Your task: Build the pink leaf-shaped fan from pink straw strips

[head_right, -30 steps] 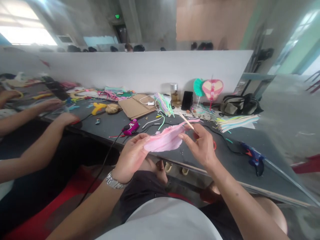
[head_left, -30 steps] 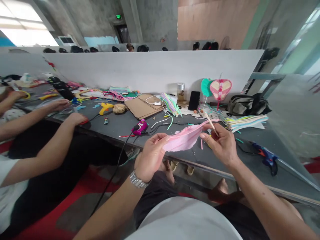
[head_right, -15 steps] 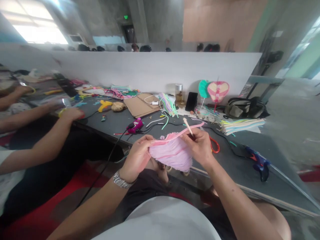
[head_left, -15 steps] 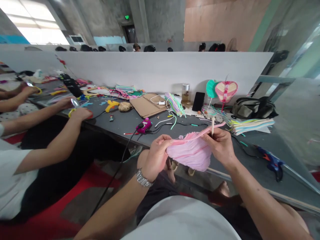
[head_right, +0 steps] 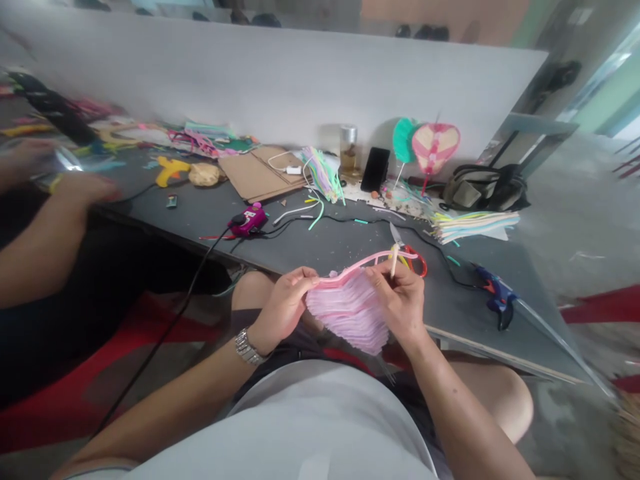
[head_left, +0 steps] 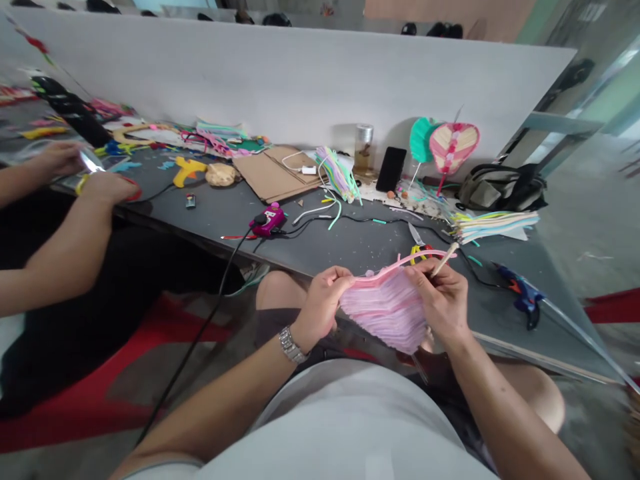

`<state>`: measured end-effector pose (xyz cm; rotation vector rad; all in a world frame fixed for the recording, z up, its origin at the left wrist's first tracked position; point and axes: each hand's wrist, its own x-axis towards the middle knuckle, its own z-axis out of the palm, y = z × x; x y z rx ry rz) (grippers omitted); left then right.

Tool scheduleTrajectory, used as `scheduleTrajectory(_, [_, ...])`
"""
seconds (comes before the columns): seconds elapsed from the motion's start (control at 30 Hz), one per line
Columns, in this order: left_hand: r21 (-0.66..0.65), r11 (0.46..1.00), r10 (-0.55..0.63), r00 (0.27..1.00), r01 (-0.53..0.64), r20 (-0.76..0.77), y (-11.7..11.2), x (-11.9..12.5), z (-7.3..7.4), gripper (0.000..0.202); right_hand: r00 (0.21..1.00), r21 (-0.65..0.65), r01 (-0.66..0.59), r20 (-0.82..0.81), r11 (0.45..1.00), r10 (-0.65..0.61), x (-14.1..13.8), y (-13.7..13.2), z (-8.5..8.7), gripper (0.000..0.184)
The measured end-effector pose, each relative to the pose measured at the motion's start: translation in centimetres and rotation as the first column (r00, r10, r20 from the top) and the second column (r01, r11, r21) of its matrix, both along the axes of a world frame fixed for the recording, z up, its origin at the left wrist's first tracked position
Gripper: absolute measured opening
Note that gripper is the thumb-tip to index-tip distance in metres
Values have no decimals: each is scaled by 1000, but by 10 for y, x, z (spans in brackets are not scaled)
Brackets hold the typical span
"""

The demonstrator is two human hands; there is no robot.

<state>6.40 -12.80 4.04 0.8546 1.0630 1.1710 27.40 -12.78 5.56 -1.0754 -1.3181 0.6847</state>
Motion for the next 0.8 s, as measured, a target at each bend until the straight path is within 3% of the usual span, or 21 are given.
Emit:
scheduleTrajectory(0.13, [35,998,-49,990,54,-135,-4,-1,-7,23,1000,-15,-6,30,1000,7,3,-7,-4,19])
scheduleTrajectory(0.4, [-12,976,-216,948,220,-234,-11,-1,-9,24,988,-58,19,154,998,-10,15,-23,-12,16])
scheduleTrajectory(0.6, [-36,942,-332,915,333,-230,-16,0,-9,27,984,-57,28,179,998,-18,24,-32,-14,11])
scheduleTrajectory(0.8, [-20,929,-364,899,370,-244,-23,7,-20,28,982,-93,43,187,995,-25,32,-42,-21,10])
